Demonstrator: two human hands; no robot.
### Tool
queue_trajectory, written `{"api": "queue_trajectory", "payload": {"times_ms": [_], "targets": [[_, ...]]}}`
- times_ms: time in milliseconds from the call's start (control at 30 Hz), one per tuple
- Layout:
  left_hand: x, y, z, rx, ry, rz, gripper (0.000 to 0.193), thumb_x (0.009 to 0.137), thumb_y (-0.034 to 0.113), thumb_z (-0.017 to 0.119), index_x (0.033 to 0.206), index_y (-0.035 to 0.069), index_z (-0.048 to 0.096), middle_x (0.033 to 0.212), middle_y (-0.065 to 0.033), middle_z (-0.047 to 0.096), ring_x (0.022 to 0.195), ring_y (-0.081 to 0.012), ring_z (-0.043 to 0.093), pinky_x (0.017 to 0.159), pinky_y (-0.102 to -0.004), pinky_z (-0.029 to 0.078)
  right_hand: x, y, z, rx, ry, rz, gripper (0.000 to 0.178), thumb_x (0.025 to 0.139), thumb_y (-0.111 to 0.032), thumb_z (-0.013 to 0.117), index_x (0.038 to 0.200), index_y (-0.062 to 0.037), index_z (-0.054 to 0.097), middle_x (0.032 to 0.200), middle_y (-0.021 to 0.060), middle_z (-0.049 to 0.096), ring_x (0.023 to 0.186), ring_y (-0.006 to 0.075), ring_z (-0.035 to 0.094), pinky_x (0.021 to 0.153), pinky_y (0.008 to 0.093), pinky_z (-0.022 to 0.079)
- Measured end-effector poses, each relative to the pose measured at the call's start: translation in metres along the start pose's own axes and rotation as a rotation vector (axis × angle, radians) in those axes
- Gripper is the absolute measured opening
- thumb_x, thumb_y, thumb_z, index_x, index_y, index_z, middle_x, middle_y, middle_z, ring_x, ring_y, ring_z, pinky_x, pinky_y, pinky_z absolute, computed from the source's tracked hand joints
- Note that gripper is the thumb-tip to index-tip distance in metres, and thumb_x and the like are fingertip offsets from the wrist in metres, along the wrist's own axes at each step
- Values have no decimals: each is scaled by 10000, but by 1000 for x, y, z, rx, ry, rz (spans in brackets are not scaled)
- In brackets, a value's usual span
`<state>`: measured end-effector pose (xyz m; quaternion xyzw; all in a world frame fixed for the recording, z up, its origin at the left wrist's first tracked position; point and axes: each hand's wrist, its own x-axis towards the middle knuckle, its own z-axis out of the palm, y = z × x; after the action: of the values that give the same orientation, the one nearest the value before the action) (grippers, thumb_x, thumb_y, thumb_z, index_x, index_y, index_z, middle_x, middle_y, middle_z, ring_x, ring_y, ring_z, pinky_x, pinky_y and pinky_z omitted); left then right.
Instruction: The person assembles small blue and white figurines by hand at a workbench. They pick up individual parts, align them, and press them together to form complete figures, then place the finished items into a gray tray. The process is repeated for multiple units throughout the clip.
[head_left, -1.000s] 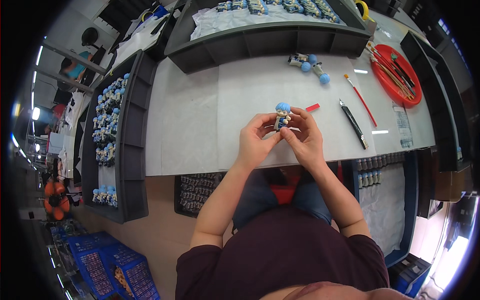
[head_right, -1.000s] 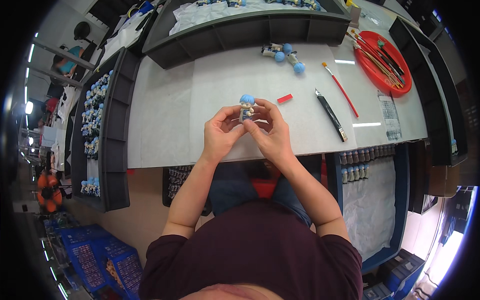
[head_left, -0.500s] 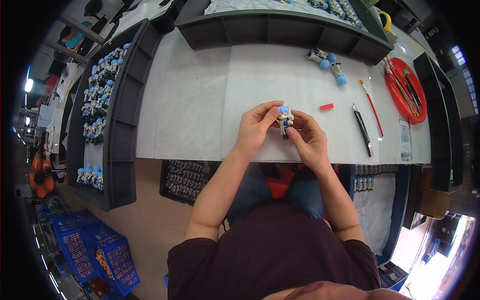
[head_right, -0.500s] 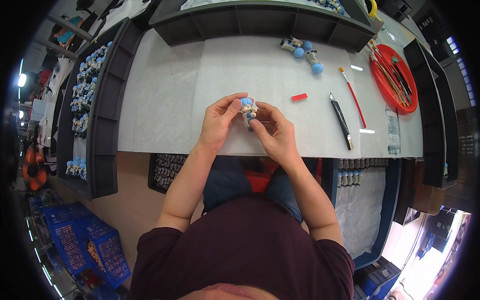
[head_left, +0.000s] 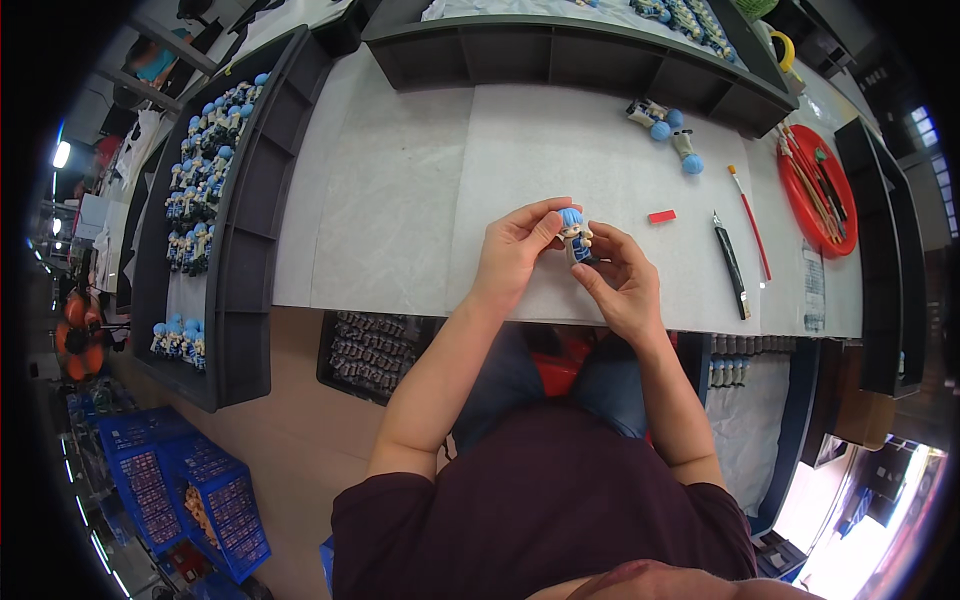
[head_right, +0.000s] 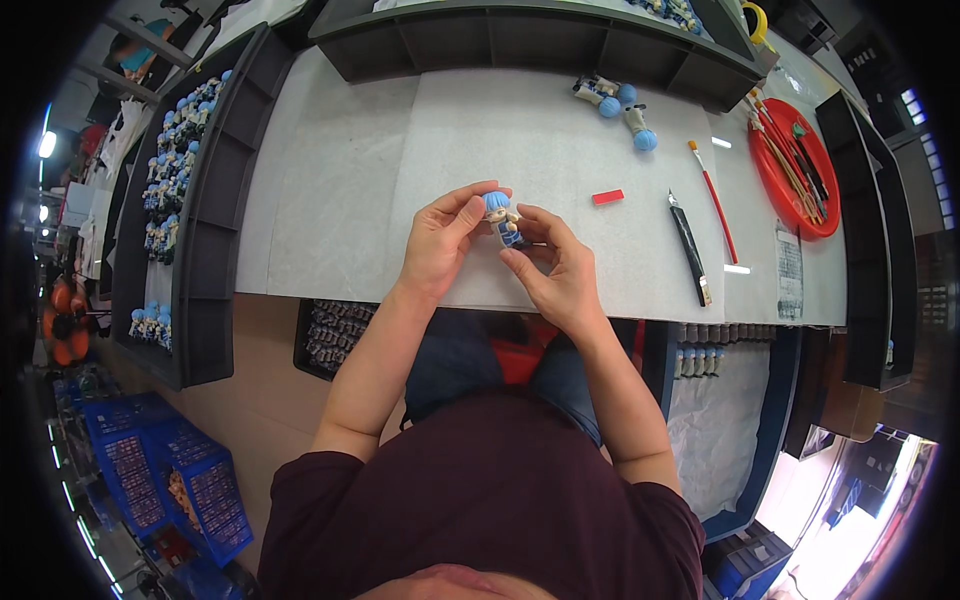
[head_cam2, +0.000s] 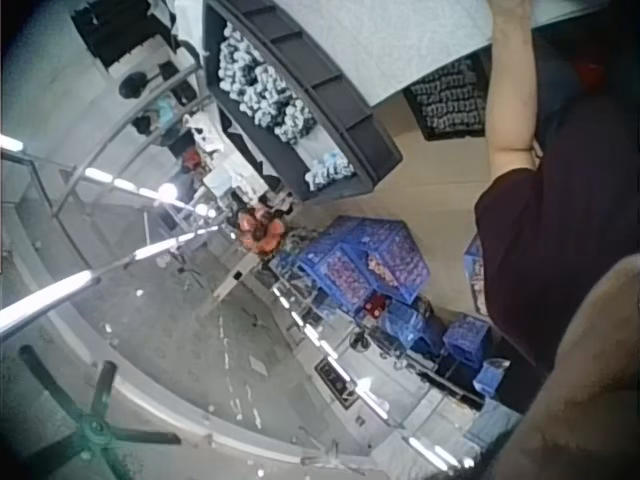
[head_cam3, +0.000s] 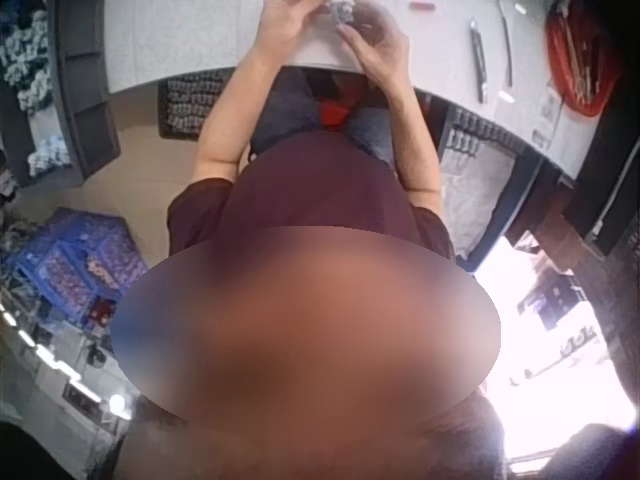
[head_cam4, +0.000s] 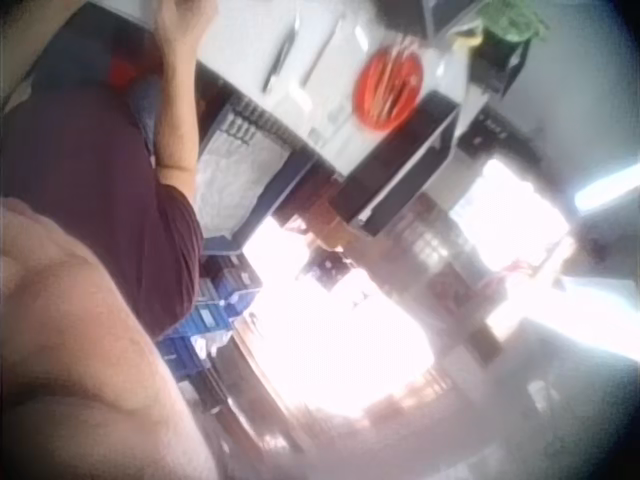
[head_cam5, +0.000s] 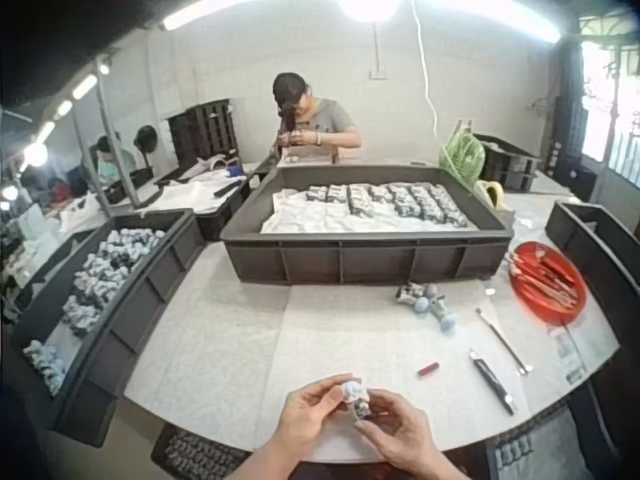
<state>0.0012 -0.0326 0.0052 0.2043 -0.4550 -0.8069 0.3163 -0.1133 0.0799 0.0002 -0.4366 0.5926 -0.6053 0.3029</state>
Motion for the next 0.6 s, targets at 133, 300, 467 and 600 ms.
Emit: {"api": "queue_trajectory", "payload": {"times_ms": [133, 300, 467, 600], "targets": [[0, -2, -1, -16, 26, -3, 260, 920, 155, 510, 1117, -1, 575, 1069, -127, 613, 933, -171, 588, 834, -324, 478, 0, -1, 0, 1, -7, -16, 497, 774, -45, 687, 1220, -2, 472, 1073, 165, 576, 1014, 214, 568, 822, 317, 512], [1, -3, -2, -57, 48, -13, 274, 922, 165, 508, 1124, -11, 565, 1059, -132, 616, 914, -173, 598, 821, -321, 484, 0, -5, 1, 0, -9, -9, 509, 764, -51, 700, 1216, 2, 473, 1057, 157, 574, 989, 199, 570, 815, 313, 519], [1, 0, 0, -11, 66, -48, 283, 929, 163, 494, 1131, -27, 551, 1056, -136, 617, 930, -165, 588, 820, -300, 478, -1, -4, 0, 32, -5, -12, 513, 758, -45, 705, 1212, 11, 473, 1021, 133, 576, 957, 184, 574, 800, 303, 522], [1, 0, 0, -38, 59, -54, 287, 937, 161, 474, 1135, -34, 544, 1064, -143, 614, 936, -158, 581, 827, -287, 471, -1, -5, 0, 55, -10, -21, 490, 774, -53, 694, 1205, 20, 474, 1016, 122, 576, 948, 172, 573, 800, 300, 515]]}}
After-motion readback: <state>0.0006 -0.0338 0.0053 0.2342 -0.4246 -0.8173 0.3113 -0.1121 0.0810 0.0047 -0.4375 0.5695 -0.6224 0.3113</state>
